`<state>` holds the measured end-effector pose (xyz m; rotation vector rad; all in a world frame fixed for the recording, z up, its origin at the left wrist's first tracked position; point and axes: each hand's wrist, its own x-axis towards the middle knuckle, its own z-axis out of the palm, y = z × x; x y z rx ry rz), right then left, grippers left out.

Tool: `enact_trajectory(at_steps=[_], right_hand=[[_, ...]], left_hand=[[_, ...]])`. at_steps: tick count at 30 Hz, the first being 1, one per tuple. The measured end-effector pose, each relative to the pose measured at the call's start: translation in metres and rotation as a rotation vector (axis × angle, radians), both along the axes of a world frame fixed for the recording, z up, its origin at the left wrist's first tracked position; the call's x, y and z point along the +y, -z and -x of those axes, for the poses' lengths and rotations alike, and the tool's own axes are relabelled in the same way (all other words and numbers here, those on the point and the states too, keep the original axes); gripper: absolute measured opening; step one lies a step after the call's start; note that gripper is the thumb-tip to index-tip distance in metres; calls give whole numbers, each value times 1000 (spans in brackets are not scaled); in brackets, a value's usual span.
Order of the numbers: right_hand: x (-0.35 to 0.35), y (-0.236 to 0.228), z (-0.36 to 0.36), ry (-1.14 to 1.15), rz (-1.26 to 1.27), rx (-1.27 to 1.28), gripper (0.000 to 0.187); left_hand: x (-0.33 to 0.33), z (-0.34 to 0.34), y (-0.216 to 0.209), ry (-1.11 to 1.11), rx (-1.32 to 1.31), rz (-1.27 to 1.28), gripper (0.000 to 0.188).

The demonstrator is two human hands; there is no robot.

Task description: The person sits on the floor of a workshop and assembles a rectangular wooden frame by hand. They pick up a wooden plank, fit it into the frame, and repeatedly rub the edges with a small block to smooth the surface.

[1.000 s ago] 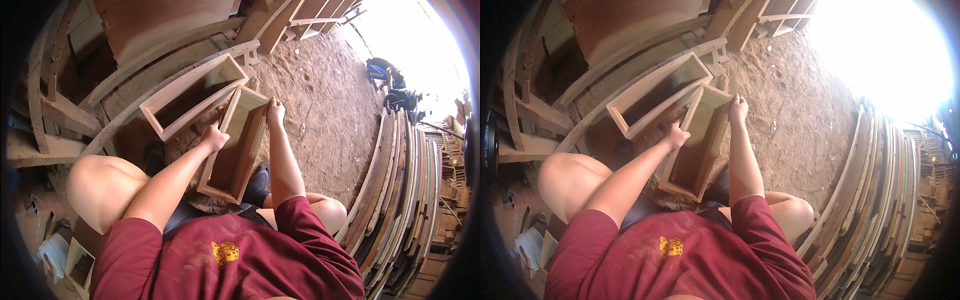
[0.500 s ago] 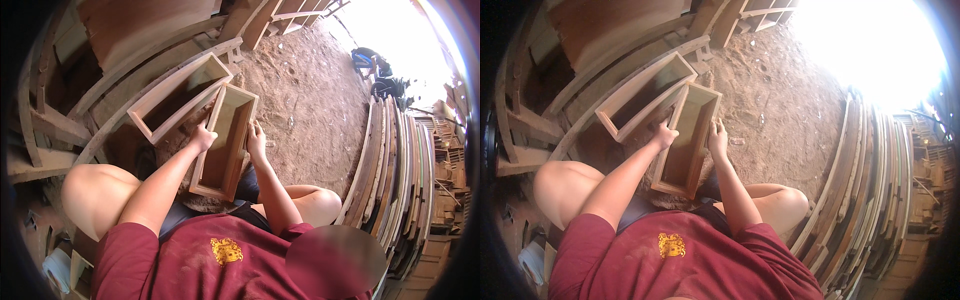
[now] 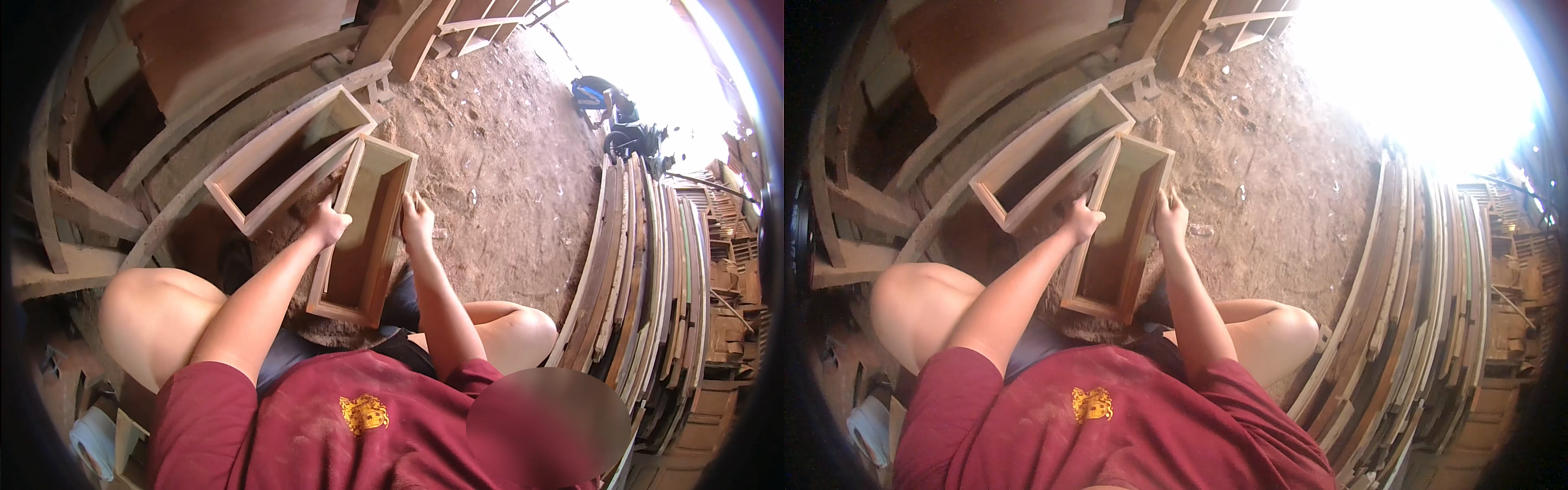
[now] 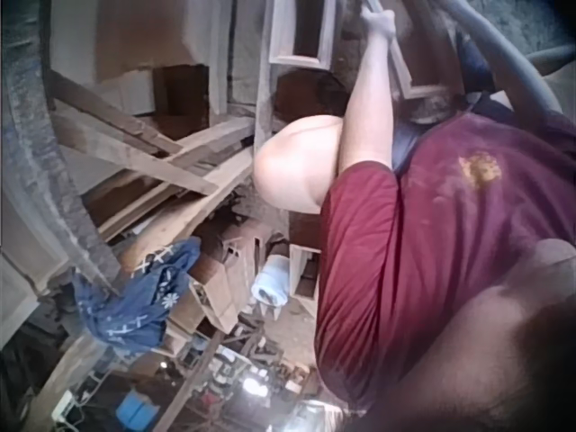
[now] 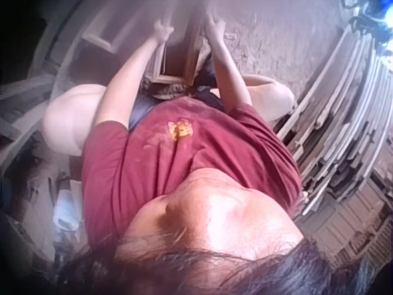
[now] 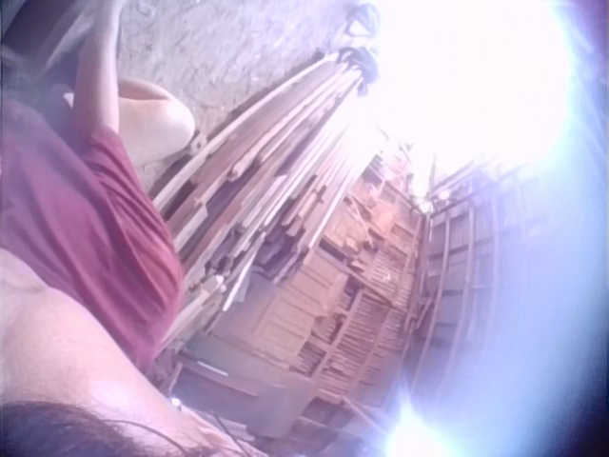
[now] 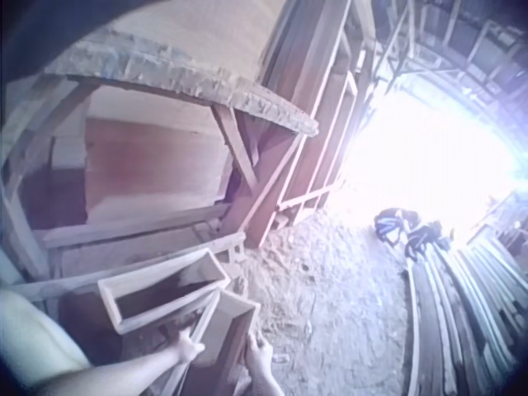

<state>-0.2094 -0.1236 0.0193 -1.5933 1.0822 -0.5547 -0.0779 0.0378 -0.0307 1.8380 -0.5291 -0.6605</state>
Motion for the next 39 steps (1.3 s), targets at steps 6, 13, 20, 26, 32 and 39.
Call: enact_trajectory(at_steps=[6, 13, 20, 26, 32, 39], right_hand=[[-29, 3, -15, 60, 11, -22, 53], [-6, 13, 6, 26, -20, -19, 51], [-44, 1, -19, -1, 123, 243, 35], [-64, -14, 28, -53, -182, -72, 26], [-38, -58, 43, -126, -626, -216, 19], [-48, -43, 51, -178, 205, 50, 15]], left_hand=[[-3, 5, -26, 57, 67, -117, 63], [-2, 0, -1, 36, 85, -106, 63], [-3, 1, -9, 11, -13, -61, 59], [-4, 5, -26, 56, 25, -80, 61], [0, 0, -8, -9, -72, -120, 61], [0, 8, -53, 81, 93, -121, 76]])
